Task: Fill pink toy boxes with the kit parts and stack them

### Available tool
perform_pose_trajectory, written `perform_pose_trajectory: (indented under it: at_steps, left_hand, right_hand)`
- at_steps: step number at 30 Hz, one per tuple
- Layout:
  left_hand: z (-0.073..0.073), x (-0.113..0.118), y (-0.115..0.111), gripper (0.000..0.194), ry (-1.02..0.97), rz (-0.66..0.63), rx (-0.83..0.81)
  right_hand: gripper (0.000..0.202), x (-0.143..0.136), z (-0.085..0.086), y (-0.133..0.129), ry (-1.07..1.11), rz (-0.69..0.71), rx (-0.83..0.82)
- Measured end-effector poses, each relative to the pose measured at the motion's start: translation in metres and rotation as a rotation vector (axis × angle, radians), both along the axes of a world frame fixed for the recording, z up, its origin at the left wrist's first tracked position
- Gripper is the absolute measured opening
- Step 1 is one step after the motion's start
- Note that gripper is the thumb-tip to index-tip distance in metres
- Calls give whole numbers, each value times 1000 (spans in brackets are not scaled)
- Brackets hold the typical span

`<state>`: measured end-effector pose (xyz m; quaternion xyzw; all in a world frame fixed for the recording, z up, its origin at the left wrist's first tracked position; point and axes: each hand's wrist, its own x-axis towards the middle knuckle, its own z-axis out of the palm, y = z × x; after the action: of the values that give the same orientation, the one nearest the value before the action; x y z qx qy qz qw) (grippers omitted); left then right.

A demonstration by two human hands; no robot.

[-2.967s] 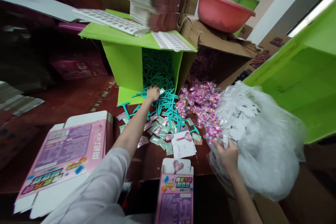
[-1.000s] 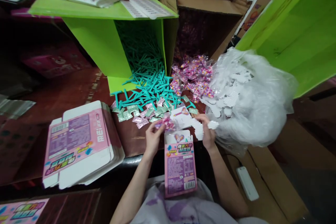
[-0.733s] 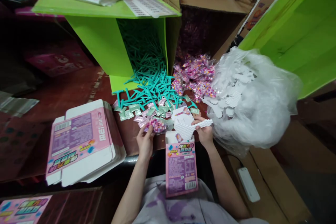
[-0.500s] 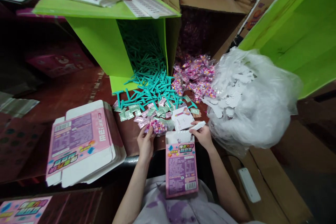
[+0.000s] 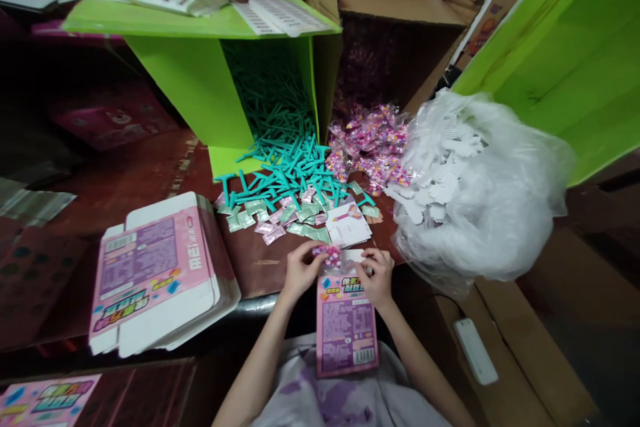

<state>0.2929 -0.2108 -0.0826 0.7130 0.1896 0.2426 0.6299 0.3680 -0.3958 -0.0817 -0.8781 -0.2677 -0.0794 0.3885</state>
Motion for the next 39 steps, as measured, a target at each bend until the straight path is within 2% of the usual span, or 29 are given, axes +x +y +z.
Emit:
perform_pose_trajectory:
  at_steps: [2, 4, 6, 8, 10, 13, 15, 17, 19, 21, 23, 24, 28, 31, 33, 35, 37, 39]
  left_hand:
    - [3, 1, 5, 20, 55, -224, 176]
    - [8, -1, 7, 21, 121, -381, 372]
    - [12, -9, 3, 23, 158, -451, 544]
    - [10, -22, -5, 26, 146, -464, 613]
    - [5, -37, -17, 33, 107, -387, 581]
    - [-3, -58, -37, 36, 49, -152, 494]
    - [-3, -68, -47, 36, 4, -40, 430]
    - [1, -72, -52, 38, -36, 8, 331]
    - [6, -73, -53, 39, -65, 41, 228]
    - [10, -74, -51, 31, -90, 101, 168]
    - [12, -77, -45, 17, -141, 183, 165]
    - [13, -79, -42, 13, -160, 179, 182]
    - [12, -87, -28, 18, -65, -45, 262]
    - [8, -89, -20, 27, 35, -151, 283]
    - [4, -89, -20, 43, 0, -173, 276]
    - [1, -89, -25, 54, -62, -89, 190]
    - [2, -91, -33, 57, -96, 28, 38]
    - [6, -93, -39, 51, -117, 122, -124]
  right_hand:
    - [35, -5, -3, -1, -19, -17, 4]
    - [32, -9, -5, -3, -4, -50, 67]
    - [20, -13, -7, -4, 43, -125, 174]
    - [16, -20, -9, -6, 172, -222, 303]
    - [25, -29, -9, -9, 403, -278, 440]
    - [39, -40, 1, -15, 745, -287, 633]
    - [50, -43, 12, -17, 949, -237, 729]
    - [57, -42, 25, -18, 1169, -139, 778]
    - [53, -41, 33, -15, 1321, -82, 792]
    - [46, -42, 34, -10, 1367, -105, 813]
    - [44, -45, 28, -5, 1386, -133, 806]
    - [44, -46, 22, -4, 1397, -140, 787]
    - [35, -43, -4, -4, 1402, -230, 723]
    - [36, -36, -15, -4, 1478, -257, 673]
    - [36, -33, -13, -2, 1547, -232, 614]
    - [38, -32, -5, 3, 1577, -169, 556]
    - [45, -32, 5, 7, 1558, -74, 502]
    - [57, -34, 14, 8, 1498, -12, 456]
